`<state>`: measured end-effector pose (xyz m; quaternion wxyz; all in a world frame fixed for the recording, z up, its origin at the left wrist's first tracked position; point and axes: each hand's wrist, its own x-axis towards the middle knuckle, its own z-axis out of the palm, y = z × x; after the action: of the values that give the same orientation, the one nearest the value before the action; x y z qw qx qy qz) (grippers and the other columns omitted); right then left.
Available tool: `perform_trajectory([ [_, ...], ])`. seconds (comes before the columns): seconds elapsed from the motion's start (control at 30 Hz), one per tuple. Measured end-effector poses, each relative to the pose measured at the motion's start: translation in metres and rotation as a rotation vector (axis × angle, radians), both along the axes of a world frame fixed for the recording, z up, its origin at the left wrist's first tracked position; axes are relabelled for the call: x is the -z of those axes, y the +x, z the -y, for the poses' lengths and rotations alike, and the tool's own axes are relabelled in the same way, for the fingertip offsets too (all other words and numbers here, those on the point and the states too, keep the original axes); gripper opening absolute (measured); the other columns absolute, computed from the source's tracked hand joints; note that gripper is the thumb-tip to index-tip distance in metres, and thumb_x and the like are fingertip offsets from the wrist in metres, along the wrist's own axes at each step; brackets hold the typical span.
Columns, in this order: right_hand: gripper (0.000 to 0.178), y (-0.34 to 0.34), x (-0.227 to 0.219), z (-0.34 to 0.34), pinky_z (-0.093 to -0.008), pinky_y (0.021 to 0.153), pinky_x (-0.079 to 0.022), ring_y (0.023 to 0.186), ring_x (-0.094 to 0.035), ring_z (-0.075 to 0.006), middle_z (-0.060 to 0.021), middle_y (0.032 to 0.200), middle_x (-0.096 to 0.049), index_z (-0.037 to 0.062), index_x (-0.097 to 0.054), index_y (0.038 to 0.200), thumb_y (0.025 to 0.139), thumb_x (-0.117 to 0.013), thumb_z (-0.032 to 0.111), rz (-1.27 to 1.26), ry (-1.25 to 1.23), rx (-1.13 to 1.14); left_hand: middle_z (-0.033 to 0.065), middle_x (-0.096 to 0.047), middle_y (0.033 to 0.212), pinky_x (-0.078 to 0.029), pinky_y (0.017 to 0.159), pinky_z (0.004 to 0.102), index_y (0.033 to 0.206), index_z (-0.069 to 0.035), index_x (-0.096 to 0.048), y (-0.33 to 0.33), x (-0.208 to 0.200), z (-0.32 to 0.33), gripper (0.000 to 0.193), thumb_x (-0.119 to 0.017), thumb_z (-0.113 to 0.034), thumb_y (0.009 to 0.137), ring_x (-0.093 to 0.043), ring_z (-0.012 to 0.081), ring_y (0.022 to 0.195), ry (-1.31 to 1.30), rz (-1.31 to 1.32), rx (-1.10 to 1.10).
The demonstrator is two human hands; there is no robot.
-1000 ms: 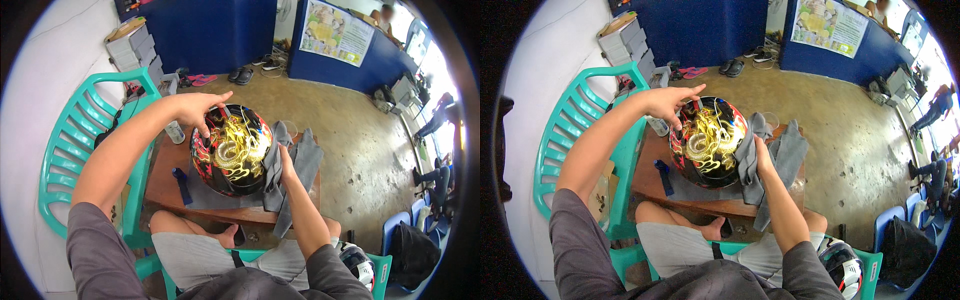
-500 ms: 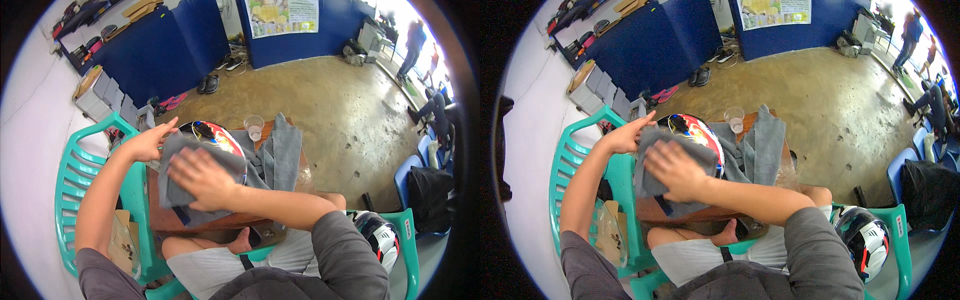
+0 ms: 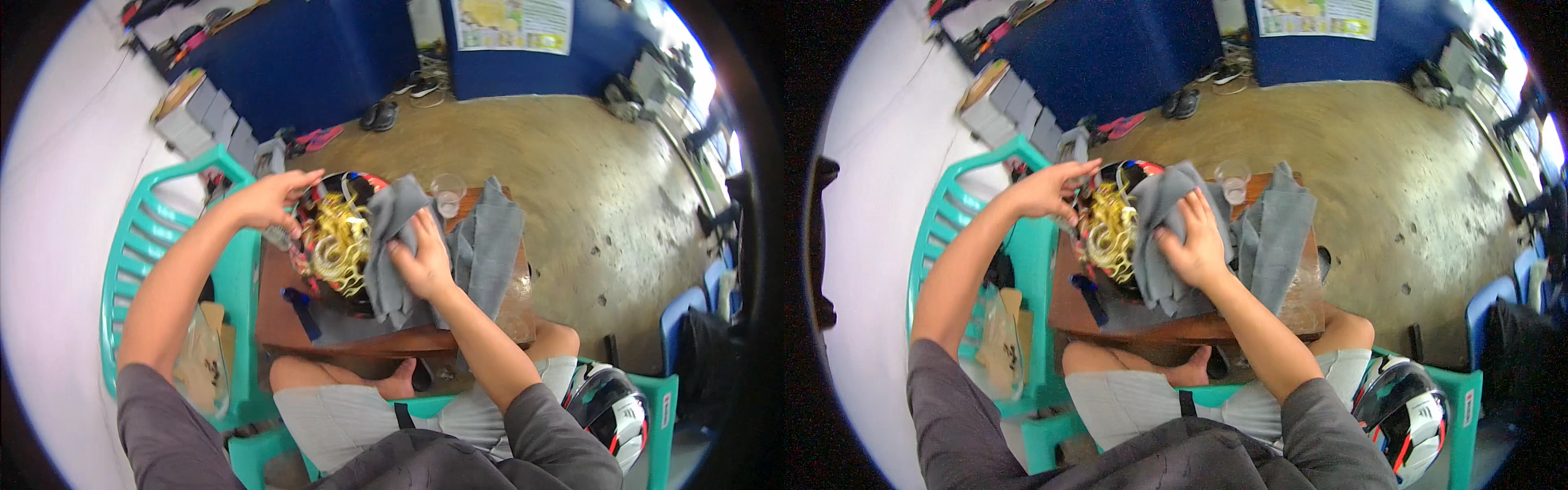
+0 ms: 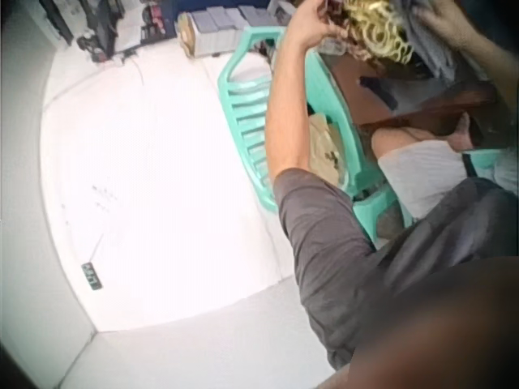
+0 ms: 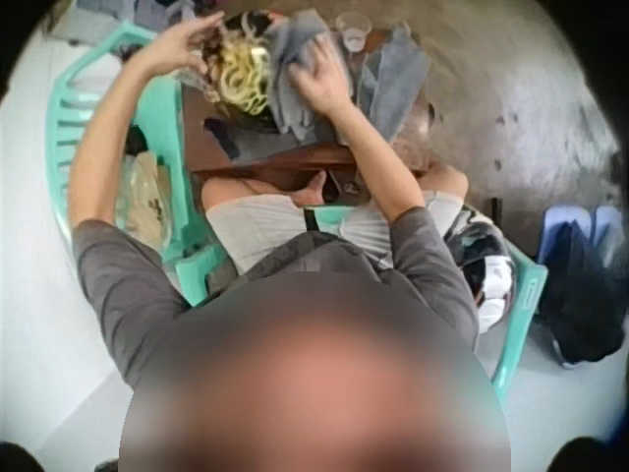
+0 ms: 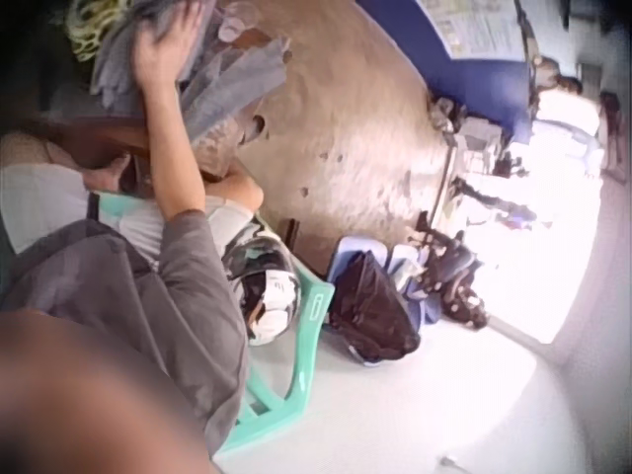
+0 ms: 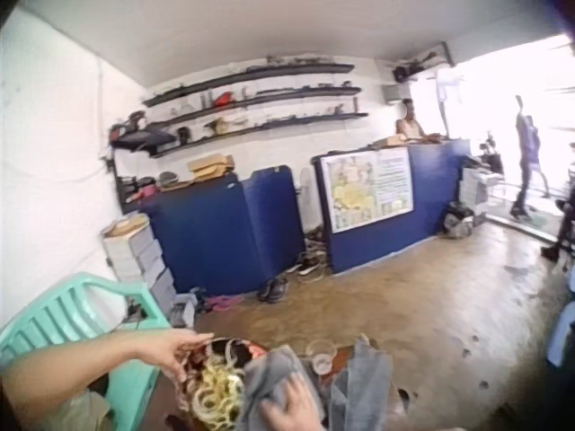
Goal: The person wipes a motorcycle helmet with a grey cloth, then uses a small blue tool to scrape or clean the surface, and finishes by wiping the helmet again with the cloth.
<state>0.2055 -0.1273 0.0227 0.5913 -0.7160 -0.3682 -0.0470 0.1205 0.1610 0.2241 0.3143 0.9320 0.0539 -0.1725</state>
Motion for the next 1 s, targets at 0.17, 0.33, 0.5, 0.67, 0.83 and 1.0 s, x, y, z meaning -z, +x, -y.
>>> perform_trajectory([
  [0.17,0.097,-0.064,-0.074,0.01,-0.0594,0.129,-0.026,0.161,-0.032,-0.0399,-0.0105,0.171,-0.041,0.0201,-0.057,0.157,0.069,-0.087,0.047,0.805,-0.445,-0.259,0.0101,-0.055,0.157,-0.044,0.123,0.0416,0.168,-0.012,-0.039,0.0,0.01,-0.008,0.117,-0.095,0.003,0.067,-0.053,0.0269,0.147,0.029,0.101,0.082],
  [0.33,0.091,-0.088,-0.094,-0.062,-0.06,0.13,-0.024,0.159,-0.034,-0.0378,-0.0168,0.168,-0.043,0.0046,-0.058,0.152,0.077,-0.084,0.049,1.254,-0.829,-0.538,0.0183,-0.063,0.142,-0.053,0.108,0.0406,0.163,-0.006,-0.046,0.004,0.011,-0.013,0.114,-0.1,-0.016,0.063,-0.064,0.0315,0.13,0.277,0.156,0.224],
  [0.5,0.088,-0.117,-0.095,-0.173,-0.0697,0.126,-0.024,0.157,-0.035,-0.0402,-0.0218,0.167,-0.044,-0.0005,-0.057,0.153,0.082,-0.081,0.046,1.597,-1.576,-0.552,0.0213,-0.058,0.151,-0.047,0.117,0.0436,0.166,-0.004,-0.039,0.011,0.001,-0.004,0.12,-0.101,-0.019,0.064,-0.057,0.0389,0.141,0.356,0.126,0.259],
  [0.67,0.085,-0.139,-0.062,-0.15,-0.0732,0.123,-0.025,0.155,-0.037,-0.044,-0.0233,0.166,-0.045,-0.0005,-0.057,0.153,0.085,-0.078,0.045,1.845,-1.525,-0.507,0.0199,-0.053,0.158,-0.044,0.122,0.044,0.17,-0.004,-0.028,0.011,0.007,-0.004,0.13,-0.101,-0.023,0.065,-0.052,0.038,0.146,0.417,0.1,0.287],
  [0.83,0.081,-0.152,-0.079,-0.104,-0.0768,0.12,-0.026,0.153,-0.039,-0.0477,-0.0248,0.165,-0.046,-0.0006,-0.057,0.154,0.088,-0.075,0.043,1.952,-1.408,-0.524,0.0207,-0.051,0.159,-0.042,0.123,0.0434,0.17,-0.005,-0.027,0.012,0.013,-0.015,0.131,-0.101,-0.025,0.064,-0.049,0.0375,0.149,0.377,0.129,0.289],
  [1.0,0.078,-0.146,-0.109,-0.169,-0.0803,0.118,-0.027,0.15,-0.041,-0.0515,-0.0264,0.163,-0.047,-0.0006,-0.057,0.154,0.091,-0.072,0.042,1.667,-1.931,-0.793,0.0212,-0.051,0.157,-0.044,0.121,0.0433,0.17,-0.004,-0.028,0.014,0.011,-0.016,0.135,-0.103,-0.028,0.06,-0.049,0.0368,0.148,0.348,0.162,0.317],
])
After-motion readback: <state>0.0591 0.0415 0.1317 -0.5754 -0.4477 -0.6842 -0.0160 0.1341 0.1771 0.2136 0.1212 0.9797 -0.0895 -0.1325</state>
